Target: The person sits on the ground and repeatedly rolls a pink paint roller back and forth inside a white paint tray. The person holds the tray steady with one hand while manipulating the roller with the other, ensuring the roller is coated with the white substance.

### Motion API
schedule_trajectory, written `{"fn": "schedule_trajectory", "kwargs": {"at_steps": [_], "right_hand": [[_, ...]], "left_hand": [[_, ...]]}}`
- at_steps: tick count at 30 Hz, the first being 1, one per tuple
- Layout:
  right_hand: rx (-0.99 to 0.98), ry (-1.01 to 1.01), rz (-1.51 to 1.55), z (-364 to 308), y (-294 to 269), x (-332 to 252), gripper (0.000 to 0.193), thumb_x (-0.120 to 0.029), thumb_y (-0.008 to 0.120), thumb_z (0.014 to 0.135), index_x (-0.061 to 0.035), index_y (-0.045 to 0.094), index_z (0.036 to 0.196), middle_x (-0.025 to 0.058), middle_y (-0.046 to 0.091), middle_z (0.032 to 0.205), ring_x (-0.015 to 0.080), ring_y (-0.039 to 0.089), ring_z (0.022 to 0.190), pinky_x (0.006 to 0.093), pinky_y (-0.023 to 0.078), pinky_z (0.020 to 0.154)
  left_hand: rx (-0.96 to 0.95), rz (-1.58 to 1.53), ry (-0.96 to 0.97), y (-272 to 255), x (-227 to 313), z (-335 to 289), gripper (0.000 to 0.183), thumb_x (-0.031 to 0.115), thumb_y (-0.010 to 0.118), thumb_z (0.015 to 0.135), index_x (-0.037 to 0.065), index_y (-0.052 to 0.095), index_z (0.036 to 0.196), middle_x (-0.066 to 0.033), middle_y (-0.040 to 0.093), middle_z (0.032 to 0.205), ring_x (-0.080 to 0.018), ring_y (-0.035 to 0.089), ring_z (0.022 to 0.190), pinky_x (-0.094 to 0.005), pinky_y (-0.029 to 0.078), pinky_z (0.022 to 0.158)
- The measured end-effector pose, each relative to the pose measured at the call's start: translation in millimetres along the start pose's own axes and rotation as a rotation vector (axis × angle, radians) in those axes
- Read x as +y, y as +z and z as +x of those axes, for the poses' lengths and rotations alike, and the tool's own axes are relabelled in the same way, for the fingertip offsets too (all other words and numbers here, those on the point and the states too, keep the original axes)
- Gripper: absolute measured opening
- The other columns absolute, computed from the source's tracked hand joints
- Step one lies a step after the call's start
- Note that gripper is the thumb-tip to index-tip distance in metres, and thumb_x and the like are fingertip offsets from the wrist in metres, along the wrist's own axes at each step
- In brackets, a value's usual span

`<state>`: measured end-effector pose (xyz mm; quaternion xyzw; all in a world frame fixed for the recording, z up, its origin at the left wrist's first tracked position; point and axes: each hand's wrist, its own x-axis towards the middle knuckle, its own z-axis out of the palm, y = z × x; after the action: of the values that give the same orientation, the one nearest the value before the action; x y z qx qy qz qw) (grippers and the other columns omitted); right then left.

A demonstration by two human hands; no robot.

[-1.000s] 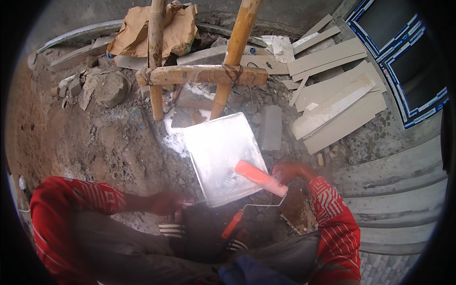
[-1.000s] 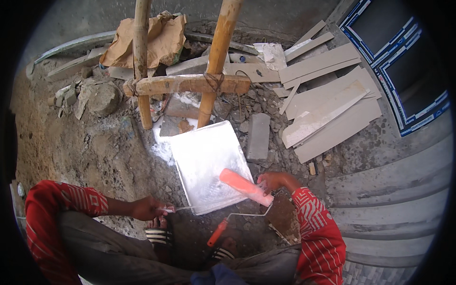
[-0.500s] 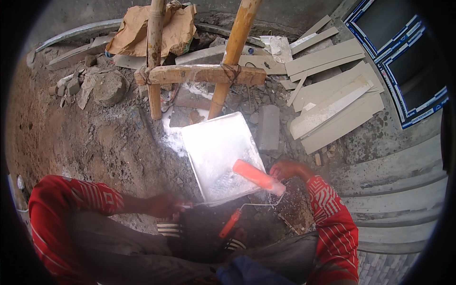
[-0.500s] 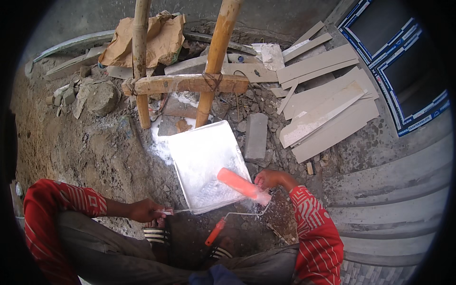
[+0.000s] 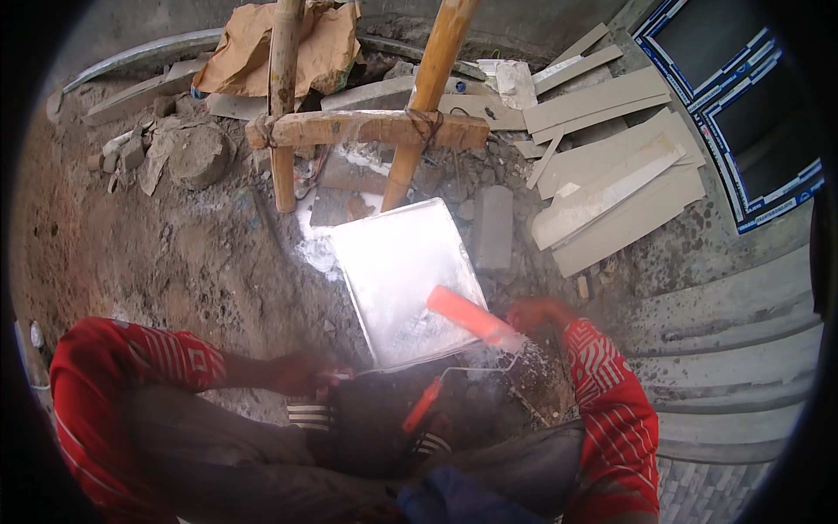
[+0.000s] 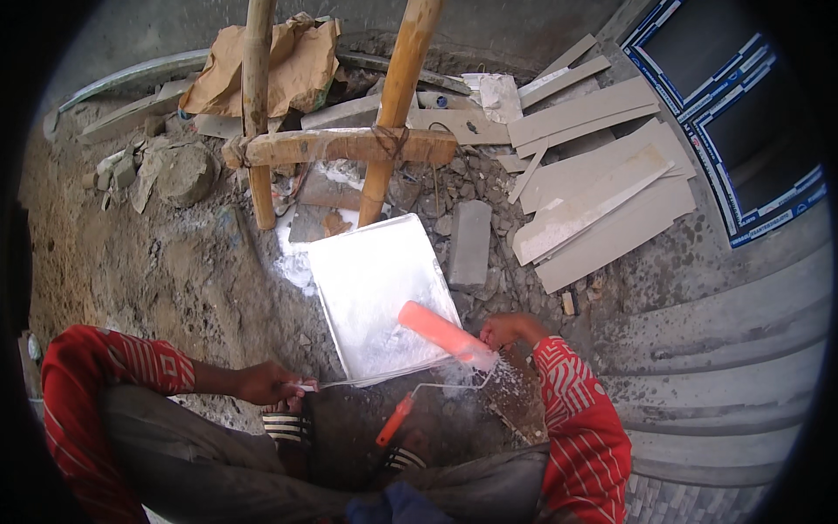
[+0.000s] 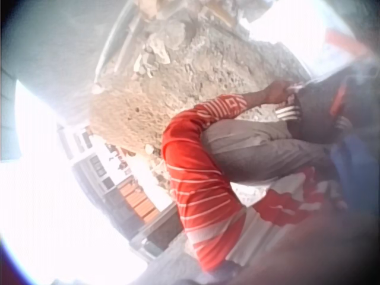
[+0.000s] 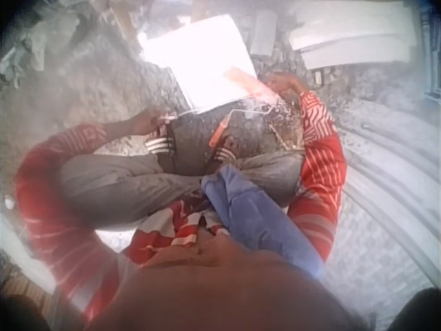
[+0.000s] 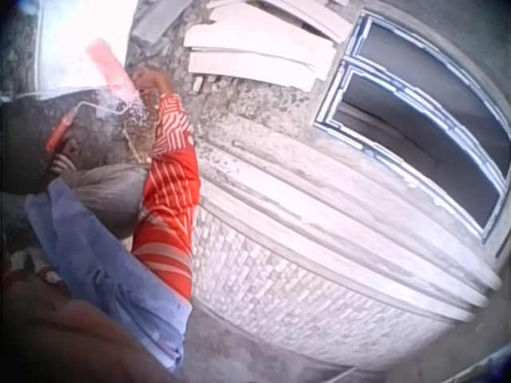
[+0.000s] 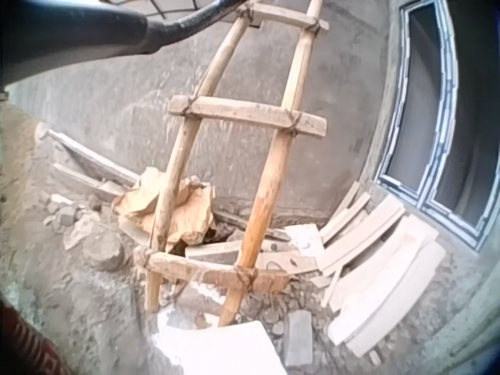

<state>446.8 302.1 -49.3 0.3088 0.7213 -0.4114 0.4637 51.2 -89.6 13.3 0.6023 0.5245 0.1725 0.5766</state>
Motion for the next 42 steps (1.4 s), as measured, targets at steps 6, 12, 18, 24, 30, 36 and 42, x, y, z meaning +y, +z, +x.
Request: {"fn": "schedule_trajectory", "kwargs": {"at_steps": [6, 12, 18, 24, 30, 36, 42], "right_hand": [[-0.030, -0.110, -0.261, -1, -1, 7, 0.040, -0.014, 0.067, 0.078, -0.0067, 0.066, 0.117, 0.0082, 0.071, 0.106, 0.0191, 0.065, 0.088, 0.0367, 0.053, 0.078], [0.064, -0.157, -0.233, -6, -3, -1, 0.052, -0.015, 0.074, 0.071, -0.0109, 0.065, 0.122, 0.0115, 0.071, 0.109, 0.0204, 0.066, 0.092, 0.0365, 0.052, 0.081], [-0.043, -0.089, -0.256, -6, -3, 17, 0.057, -0.014, 0.080, 0.069, -0.0107, 0.064, 0.124, 0.0096, 0.071, 0.110, 0.0203, 0.066, 0.096, 0.0362, 0.051, 0.084], [-0.046, -0.105, -0.300, -7, 0, 11, 0.059, -0.023, 0.083, 0.066, -0.0082, 0.065, 0.120, 0.0109, 0.071, 0.108, 0.0238, 0.066, 0.096, 0.0385, 0.051, 0.084], [-0.084, -0.173, -0.319, -7, -1, 3, 0.050, -0.024, 0.082, 0.069, -0.0061, 0.067, 0.113, 0.0103, 0.071, 0.102, 0.0232, 0.066, 0.091, 0.0384, 0.052, 0.081], [-0.084, -0.062, -0.193, 1, 2, -2, 0.053, -0.037, 0.081, 0.071, -0.0060, 0.068, 0.112, 0.0101, 0.071, 0.102, 0.0243, 0.067, 0.087, 0.0379, 0.052, 0.077], [0.003, -0.065, -0.297, 14, 12, 5, 0.059, -0.051, 0.077, 0.073, -0.0069, 0.069, 0.111, 0.0100, 0.071, 0.101, 0.0237, 0.067, 0.086, 0.0369, 0.051, 0.076]], "left_hand": [[-0.064, 0.010, -0.048, -5, 15, 1, 0.024, 0.026, 0.053, 0.101, 0.006, 0.067, 0.104, -0.0036, 0.071, 0.079, -0.0139, 0.069, 0.070, -0.0277, 0.054, 0.063], [-0.092, -0.067, -0.168, 3, 3, -1, 0.025, 0.024, 0.052, 0.101, 0.009, 0.064, 0.116, -0.0011, 0.070, 0.077, -0.0106, 0.067, 0.069, -0.0272, 0.054, 0.064], [-0.133, -0.137, -0.136, 5, -4, 8, 0.028, 0.020, 0.054, 0.101, 0.006, 0.060, 0.124, -0.0039, 0.070, 0.092, -0.0090, 0.062, 0.072, -0.0266, 0.052, 0.069], [-0.182, -0.211, -0.093, 8, -8, 12, 0.031, 0.019, 0.053, 0.100, 0.005, 0.057, 0.128, -0.0038, 0.061, 0.113, -0.0085, 0.058, 0.075, -0.0268, 0.051, 0.072], [-0.169, -0.172, -0.041, 17, -21, 11, 0.031, 0.012, 0.054, 0.100, 0.001, 0.057, 0.128, -0.0017, 0.062, 0.125, -0.0069, 0.057, 0.080, -0.0253, 0.051, 0.076], [-0.180, -0.193, -0.213, 1, -1, 7, 0.035, 0.024, 0.054, 0.101, 0.008, 0.056, 0.131, -0.0046, 0.071, 0.097, -0.0117, 0.064, 0.076, -0.0267, 0.052, 0.074], [-0.064, 0.076, -0.137, -16, -18, 13, 0.038, 0.032, 0.052, 0.101, 0.016, 0.055, 0.135, -0.0067, 0.072, 0.081, -0.0181, 0.070, 0.076, -0.0313, 0.053, 0.074]]}}
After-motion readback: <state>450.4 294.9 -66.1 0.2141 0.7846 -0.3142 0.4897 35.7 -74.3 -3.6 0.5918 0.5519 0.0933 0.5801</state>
